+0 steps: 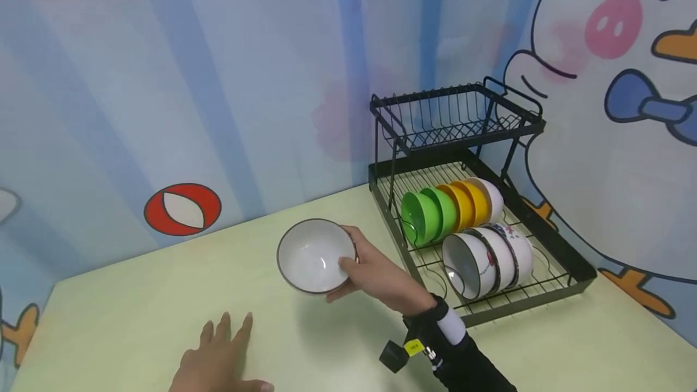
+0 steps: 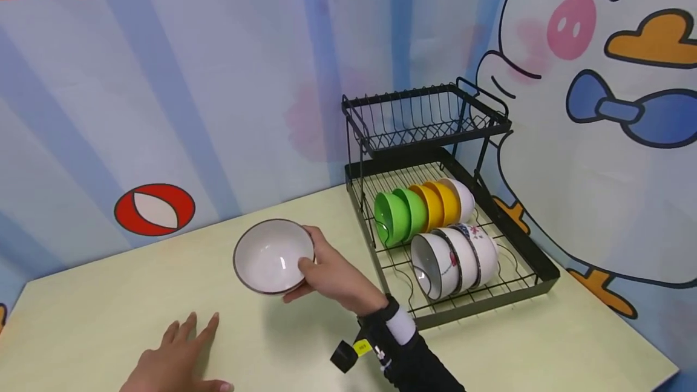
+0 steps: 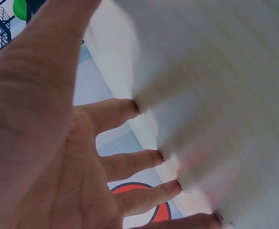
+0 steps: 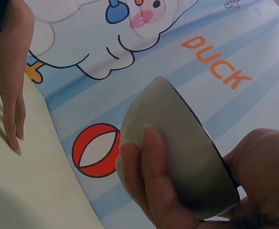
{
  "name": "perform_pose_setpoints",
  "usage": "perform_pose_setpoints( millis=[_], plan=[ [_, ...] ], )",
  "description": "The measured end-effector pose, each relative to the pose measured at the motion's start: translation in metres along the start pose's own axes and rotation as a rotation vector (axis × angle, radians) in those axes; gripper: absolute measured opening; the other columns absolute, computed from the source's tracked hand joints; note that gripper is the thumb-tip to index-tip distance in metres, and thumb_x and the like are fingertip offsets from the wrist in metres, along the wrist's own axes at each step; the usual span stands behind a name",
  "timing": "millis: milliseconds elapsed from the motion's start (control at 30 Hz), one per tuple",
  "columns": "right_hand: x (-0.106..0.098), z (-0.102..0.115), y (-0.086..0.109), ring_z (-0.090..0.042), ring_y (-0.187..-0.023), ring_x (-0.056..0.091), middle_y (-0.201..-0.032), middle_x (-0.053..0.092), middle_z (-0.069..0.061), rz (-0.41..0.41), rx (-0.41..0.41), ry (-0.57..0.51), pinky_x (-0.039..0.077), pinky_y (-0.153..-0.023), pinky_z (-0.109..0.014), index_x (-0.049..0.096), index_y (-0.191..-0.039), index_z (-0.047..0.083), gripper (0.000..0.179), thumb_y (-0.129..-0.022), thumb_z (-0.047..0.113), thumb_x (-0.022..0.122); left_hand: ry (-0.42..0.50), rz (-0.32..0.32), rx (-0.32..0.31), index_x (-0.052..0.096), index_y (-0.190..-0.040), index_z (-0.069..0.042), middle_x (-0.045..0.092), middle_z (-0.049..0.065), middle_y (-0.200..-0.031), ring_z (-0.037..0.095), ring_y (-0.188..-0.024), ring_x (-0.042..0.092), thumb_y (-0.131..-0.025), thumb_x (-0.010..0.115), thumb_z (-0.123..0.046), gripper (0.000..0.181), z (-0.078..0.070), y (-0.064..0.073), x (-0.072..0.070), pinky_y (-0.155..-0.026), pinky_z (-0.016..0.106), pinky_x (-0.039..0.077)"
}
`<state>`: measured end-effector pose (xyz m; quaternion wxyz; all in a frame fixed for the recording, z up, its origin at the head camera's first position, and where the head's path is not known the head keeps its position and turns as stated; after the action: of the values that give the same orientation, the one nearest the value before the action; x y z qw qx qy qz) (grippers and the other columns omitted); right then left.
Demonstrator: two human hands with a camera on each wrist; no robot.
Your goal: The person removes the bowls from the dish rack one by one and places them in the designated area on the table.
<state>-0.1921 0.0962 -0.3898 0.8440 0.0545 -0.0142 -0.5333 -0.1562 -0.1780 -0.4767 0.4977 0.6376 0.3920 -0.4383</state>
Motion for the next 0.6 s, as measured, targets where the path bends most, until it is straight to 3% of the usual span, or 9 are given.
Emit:
perform_pose_setpoints(
  millis=[100, 167, 267, 600],
  plan=[
    [0.006, -0.001, 0.001, -0.034, -0.095, 0.073, -0.158, 0.026, -0.017, 0.02, -0.002, 0.006, 0.038, -0.112, -0.064, 0.019, -0.155, 0.024, 0.059, -0.101, 0.005, 0.037, -0.016, 0.009, -0.003, 0.04, -0.151, -0.007, 0.035, 0.038, -0.149, 0.065, -0.133, 0.032, -0.055, 0.075, -0.08, 0.126, 0.004, 0.004, 0.004, -0.077, 0.07, 0.05],
    [0.008, -0.001, 0.001, -0.033, -0.097, 0.071, -0.158, 0.026, -0.017, 0.03, -0.01, 0.006, 0.05, -0.103, -0.056, 0.019, -0.154, 0.023, 0.06, -0.1, 0.004, 0.037, -0.023, 0.009, -0.004, 0.04, -0.151, -0.007, 0.036, 0.038, -0.149, 0.065, -0.133, 0.032, -0.054, 0.074, -0.081, 0.126, 0.006, 0.006, 0.005, -0.077, 0.07, 0.05],
    [0.011, -0.001, 0.001, -0.03, -0.095, 0.07, -0.157, 0.026, -0.018, 0.04, -0.015, 0.008, 0.059, -0.09, -0.044, 0.02, -0.154, 0.023, 0.062, -0.099, 0.001, 0.037, -0.021, -0.002, 0.001, 0.04, -0.151, -0.007, 0.036, 0.037, -0.15, 0.065, -0.133, 0.032, -0.055, 0.074, -0.081, 0.126, 0.006, 0.008, 0.004, -0.077, 0.07, 0.05],
    [0.013, 0.0, -0.001, -0.024, -0.081, 0.072, -0.156, 0.028, -0.023, 0.037, 0.002, 0.044, 0.061, -0.083, -0.038, 0.02, -0.154, 0.021, 0.062, -0.1, 0.001, 0.039, -0.001, -0.017, 0.009, 0.038, -0.152, -0.009, 0.033, 0.035, -0.153, 0.063, -0.137, 0.029, -0.055, 0.073, -0.082, 0.126, 0.003, 0.007, 0.0, -0.086, 0.075, 0.045]
  ],
)
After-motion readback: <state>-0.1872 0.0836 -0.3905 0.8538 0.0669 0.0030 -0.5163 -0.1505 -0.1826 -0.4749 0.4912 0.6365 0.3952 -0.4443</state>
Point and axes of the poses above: each hand's wrist, its own y-axis away from the middle knuckle, its own x-axis out of the palm, z = x × y, the point moved 3 cm from there along -y, towards the middle knuckle
